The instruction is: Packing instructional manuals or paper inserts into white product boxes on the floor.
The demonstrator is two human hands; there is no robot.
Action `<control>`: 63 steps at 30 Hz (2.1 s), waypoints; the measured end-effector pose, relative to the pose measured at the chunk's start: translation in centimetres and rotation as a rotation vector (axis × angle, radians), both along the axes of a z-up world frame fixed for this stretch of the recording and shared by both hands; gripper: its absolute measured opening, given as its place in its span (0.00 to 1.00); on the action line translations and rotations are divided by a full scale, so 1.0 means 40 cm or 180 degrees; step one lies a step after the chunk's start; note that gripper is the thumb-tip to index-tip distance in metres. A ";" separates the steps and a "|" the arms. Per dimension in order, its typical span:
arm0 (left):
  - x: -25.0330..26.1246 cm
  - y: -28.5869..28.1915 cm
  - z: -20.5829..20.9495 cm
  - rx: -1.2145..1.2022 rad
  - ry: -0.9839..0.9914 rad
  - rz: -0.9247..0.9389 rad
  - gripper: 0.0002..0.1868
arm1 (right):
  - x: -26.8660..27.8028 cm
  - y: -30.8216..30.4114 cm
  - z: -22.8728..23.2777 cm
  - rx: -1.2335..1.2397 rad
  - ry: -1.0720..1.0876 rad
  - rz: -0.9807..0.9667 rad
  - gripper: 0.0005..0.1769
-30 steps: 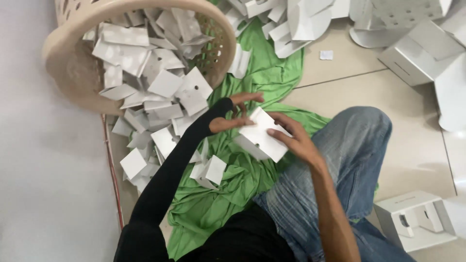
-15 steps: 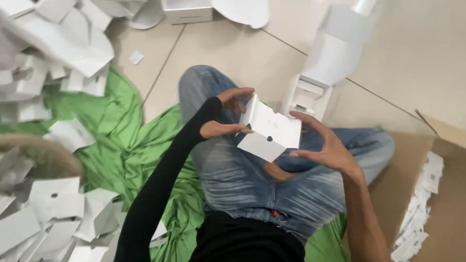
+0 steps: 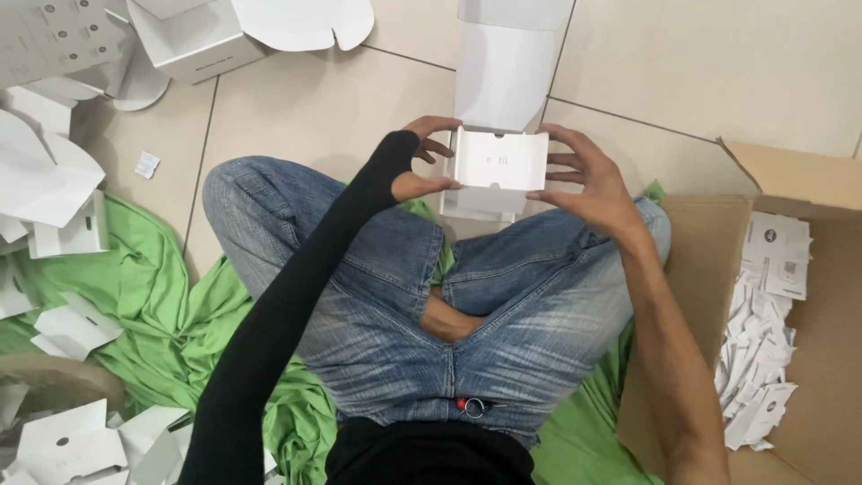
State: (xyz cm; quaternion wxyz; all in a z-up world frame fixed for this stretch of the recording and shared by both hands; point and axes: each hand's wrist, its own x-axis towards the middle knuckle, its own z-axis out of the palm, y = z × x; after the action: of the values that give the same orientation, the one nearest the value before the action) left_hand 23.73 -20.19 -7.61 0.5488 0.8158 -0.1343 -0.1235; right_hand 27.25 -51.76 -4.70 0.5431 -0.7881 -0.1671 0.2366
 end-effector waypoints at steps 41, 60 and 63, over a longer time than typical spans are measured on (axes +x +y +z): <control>0.014 -0.148 -0.354 0.0591 -0.0569 0.0735 0.59 | 0.011 0.071 -0.306 -0.1414 -0.1097 -0.0110 0.64; 0.041 -0.122 -0.061 -0.0528 0.0007 0.0668 0.42 | 0.021 0.054 -0.110 -0.0907 -0.0447 -0.0717 0.25; -0.025 -0.147 -0.109 -0.0573 -0.0189 0.0791 0.46 | -0.067 0.075 -0.093 -0.0515 -0.1430 -0.0563 0.32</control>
State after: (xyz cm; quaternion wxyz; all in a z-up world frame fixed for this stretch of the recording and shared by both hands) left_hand 22.75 -26.06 -11.97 0.6265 0.7770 -0.0591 -0.0179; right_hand 24.58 -48.77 -8.42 0.4461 -0.8734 -0.1945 0.0198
